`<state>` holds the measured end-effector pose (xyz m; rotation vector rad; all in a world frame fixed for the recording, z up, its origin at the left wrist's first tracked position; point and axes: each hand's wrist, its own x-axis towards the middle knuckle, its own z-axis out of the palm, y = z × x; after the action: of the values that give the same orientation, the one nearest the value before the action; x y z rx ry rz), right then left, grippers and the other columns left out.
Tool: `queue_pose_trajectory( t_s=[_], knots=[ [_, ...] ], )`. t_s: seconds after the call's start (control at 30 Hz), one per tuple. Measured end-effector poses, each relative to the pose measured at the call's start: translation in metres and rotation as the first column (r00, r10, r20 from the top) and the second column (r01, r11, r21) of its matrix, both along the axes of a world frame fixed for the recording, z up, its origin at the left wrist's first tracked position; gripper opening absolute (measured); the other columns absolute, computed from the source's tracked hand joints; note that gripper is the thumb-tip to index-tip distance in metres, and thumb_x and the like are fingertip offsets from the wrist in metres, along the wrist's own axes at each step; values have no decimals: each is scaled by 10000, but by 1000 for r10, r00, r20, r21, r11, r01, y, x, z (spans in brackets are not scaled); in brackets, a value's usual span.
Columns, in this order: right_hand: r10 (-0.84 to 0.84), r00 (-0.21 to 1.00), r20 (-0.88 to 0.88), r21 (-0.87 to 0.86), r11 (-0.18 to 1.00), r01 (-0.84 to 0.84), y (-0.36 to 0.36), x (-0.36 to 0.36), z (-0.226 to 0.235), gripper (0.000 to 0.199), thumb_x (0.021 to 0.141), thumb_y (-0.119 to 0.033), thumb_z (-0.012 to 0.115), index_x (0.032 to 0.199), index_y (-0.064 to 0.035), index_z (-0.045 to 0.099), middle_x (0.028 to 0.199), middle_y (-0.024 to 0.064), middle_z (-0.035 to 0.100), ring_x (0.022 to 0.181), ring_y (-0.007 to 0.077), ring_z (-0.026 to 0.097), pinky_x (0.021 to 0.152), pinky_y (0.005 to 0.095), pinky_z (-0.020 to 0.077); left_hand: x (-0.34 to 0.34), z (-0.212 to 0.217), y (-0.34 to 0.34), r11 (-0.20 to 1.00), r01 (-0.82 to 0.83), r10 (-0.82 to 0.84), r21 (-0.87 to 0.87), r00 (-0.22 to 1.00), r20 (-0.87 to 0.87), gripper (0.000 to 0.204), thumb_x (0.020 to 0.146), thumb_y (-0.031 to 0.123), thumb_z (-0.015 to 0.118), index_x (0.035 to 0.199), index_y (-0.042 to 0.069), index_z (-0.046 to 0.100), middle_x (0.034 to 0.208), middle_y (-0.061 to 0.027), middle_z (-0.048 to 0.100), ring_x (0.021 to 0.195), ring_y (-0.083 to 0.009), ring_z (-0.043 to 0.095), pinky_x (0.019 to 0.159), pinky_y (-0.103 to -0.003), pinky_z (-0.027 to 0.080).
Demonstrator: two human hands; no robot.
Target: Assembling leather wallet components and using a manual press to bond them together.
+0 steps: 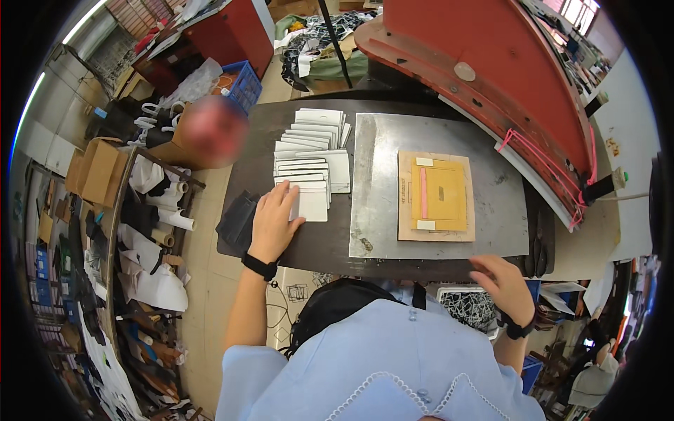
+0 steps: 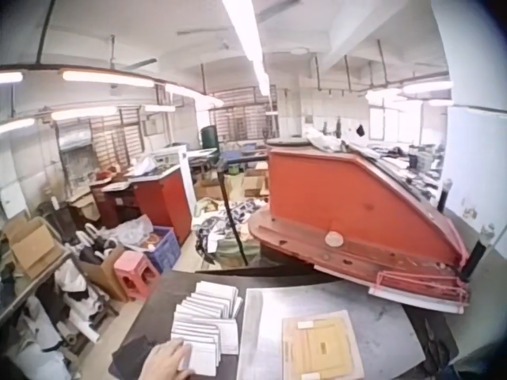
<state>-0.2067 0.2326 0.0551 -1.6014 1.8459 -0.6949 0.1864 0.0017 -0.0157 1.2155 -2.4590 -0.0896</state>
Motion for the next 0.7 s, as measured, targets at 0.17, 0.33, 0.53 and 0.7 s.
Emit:
queue_pose_trajectory(
  t_s=[0.17, 0.33, 0.53, 0.7],
  knots=[
    [255, 963, -86, -112, 958, -264, -43, 34, -5, 253, 904, -173, 671, 1109, -26, 658, 1040, 142, 679, 923, 326, 654, 806, 368, 530, 0, 1, -16, 999, 9, -10, 45, 1000, 20, 765, 608, 145, 884, 1288, 48, 548, 1132, -147, 555, 1073, -352, 538, 954, -437, 421],
    [348, 937, -35, -88, 933, -350, -57, 52, -19, 232, 924, -184, 637, 1104, -40, 659, 1025, 134, 678, 942, 326, 645, 810, 378, 523, 0, 10, -24, 997, 41, -41, 62, 999, 6, 676, 582, 162, 896, 1167, 52, 575, 1121, -130, 556, 1093, -348, 527, 955, -439, 416],
    [364, 931, -29, -49, 930, -365, -55, 51, -22, 242, 937, -195, 615, 1109, -30, 655, 1033, 134, 677, 960, 323, 636, 824, 390, 519, -3, 18, -30, 998, 36, -36, 42, 999, 13, 592, 564, 139, 892, 1067, 44, 595, 1099, -130, 540, 1067, -354, 521, 928, -435, 417],
    [317, 948, 16, -62, 947, -316, -48, 35, -21, 222, 945, -173, 628, 1106, -25, 668, 1030, 129, 686, 944, 304, 650, 815, 353, 518, -4, 46, -19, 979, 110, -75, 172, 977, -198, 235, 780, 3, 721, 982, 15, 601, 1034, -131, 591, 940, -320, 599, 824, -378, 484]
  ],
)
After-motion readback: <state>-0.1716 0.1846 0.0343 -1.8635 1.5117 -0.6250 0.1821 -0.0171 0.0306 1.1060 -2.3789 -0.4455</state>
